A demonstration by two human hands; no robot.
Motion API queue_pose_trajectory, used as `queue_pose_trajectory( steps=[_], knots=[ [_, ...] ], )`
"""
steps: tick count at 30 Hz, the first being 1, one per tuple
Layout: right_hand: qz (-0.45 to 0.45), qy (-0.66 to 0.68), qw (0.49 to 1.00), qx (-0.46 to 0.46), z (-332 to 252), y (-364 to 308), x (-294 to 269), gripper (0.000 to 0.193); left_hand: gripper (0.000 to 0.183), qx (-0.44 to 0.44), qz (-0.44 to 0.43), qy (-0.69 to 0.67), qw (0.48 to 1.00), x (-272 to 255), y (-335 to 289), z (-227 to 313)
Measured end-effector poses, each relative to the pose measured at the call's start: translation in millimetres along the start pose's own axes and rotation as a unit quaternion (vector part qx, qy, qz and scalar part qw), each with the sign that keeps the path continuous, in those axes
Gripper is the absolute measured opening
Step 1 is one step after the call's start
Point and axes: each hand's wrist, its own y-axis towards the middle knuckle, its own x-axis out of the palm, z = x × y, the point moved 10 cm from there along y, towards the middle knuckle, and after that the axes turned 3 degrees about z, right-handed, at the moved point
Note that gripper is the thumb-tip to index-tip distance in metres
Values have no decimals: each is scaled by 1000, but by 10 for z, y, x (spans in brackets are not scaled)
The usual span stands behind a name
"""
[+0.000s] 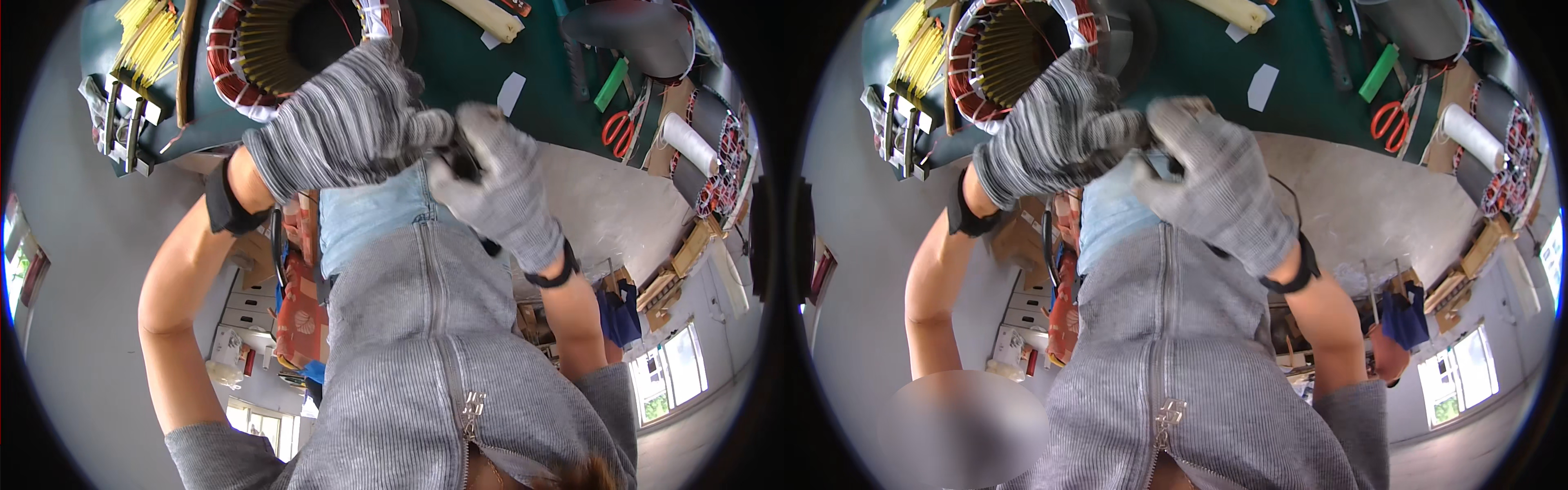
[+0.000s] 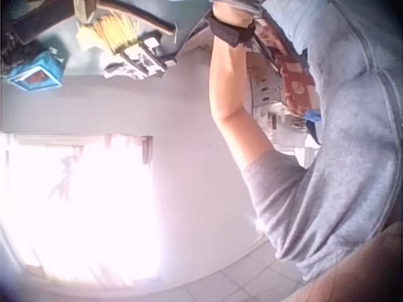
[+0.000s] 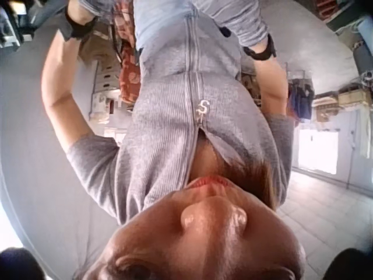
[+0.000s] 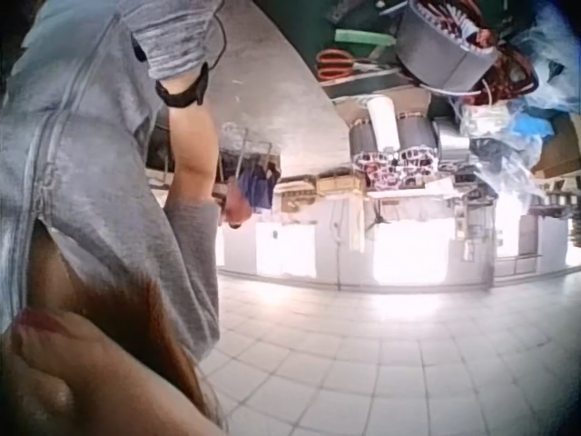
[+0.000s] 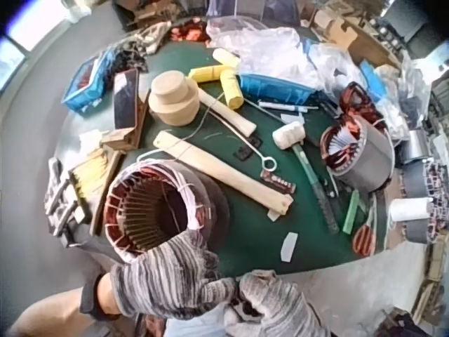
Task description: Assembling and marking an electric motor stator using various tools.
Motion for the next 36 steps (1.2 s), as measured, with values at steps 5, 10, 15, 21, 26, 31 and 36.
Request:
queue_pose_trajectory(
  steps=[5,10,15,21,26,31,36],
  knots=[
    [6,50,996,75,58,-177,-204,25,34,3,43,13,999,-60,-38,7],
    [-28,99,986,132,200,-97,23,19,36,0,9,-10,1000,-42,25,13],
    [33,104,988,113,273,-228,-95,24,37,16,12,-16,1000,4,-31,-10],
    [-98,207,945,234,313,-351,42,21,39,-23,-9,-28,999,31,-23,-28],
    [-81,246,945,199,364,-14,224,19,37,36,42,-17,998,-106,71,63],
    [-175,642,612,428,533,-822,433,26,42,22,18,22,999,-85,62,64],
    [-155,708,546,421,490,-599,692,42,42,12,15,7,1000,-94,58,20]
  ],
)
